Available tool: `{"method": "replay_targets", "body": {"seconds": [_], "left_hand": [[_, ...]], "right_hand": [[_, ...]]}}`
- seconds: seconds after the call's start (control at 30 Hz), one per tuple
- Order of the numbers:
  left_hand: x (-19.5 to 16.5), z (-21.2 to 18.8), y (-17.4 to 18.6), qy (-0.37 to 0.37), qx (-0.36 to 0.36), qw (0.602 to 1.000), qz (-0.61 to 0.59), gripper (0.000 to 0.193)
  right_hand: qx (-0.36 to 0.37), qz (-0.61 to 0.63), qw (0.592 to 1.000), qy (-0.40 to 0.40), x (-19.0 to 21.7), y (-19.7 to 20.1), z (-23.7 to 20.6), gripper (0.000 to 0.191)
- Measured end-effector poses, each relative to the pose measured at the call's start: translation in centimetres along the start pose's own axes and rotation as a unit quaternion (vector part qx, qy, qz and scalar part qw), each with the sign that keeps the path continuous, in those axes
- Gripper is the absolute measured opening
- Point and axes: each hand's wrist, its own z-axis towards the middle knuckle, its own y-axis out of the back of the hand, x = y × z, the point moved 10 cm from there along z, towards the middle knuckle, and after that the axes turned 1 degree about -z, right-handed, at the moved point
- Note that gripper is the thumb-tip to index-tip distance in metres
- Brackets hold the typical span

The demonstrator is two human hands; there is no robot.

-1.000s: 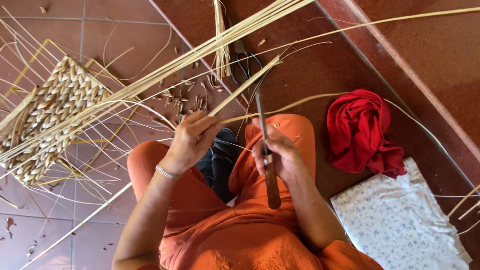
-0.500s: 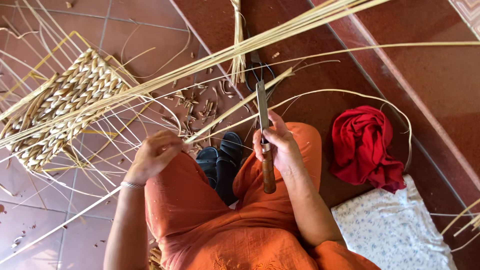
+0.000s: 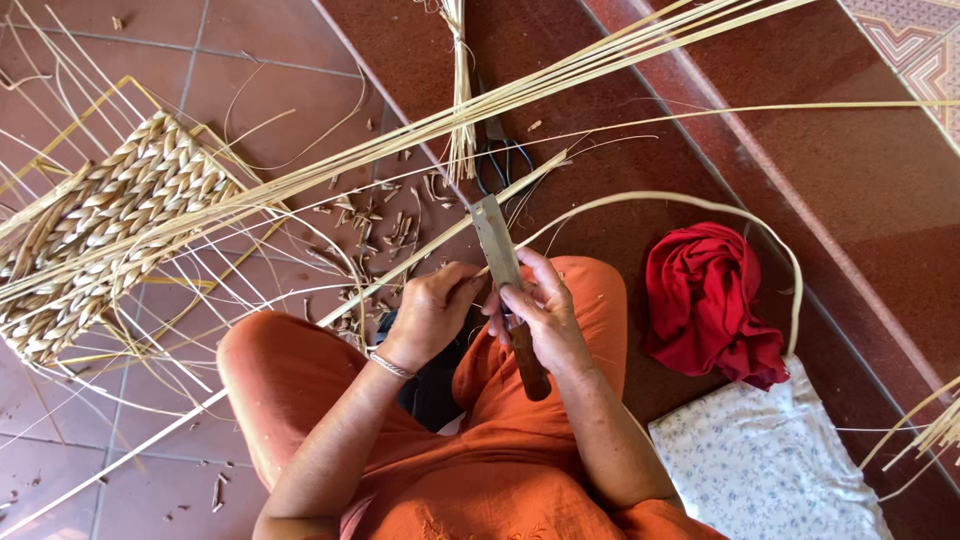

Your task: The person sits on the floor and splits long rattan strips into thinner strands, drawing each strip by hand against a small fixed-blade knife. The split strands are laid aside with other prepared strips next to a woven basket frame.

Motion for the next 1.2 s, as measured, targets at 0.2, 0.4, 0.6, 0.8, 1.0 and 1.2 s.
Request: {"method": "replay_targets", "body": {"seconds": [0.2,0.4,0.6,0.8,1.0,1.2], "left_hand": [[3.1,-1.2,-0.4,0.069,0.094,0.984,-0.133,0.018],[3.4,-1.4,-1.6,0.074,0.135,0.973,-0.172,0.022],[2.8,-1.2,-3.2,0.070,0.065,0.975,-0.200,0.021],[4.5,-2.0,-6.0,0.180,0.079,0.908,-0.370,0.023],[4.6,-3.1,-7.7,0.256,0.119,0.847,-0.450,0.025],[4.6,-2.9,-7.5,0.264,0.119,0.830,-0.476,0.020]], "right_hand": [[-0.008,0.050,0.999,0.008,1.6,2.6,0.1,0.043],[-0.013,-0.050,0.997,0.059,3.3,2.8,-0.4,0.040],[0.003,-0.086,0.994,0.063,2.5,1.7,-1.0,0.043],[-0.032,-0.111,0.987,0.113,2.6,2.6,-1.4,0.043],[-0.032,-0.157,0.975,0.154,2.9,3.1,-1.9,0.039],[-0.033,-0.150,0.974,0.167,2.6,5.1,-1.8,0.036]]}}
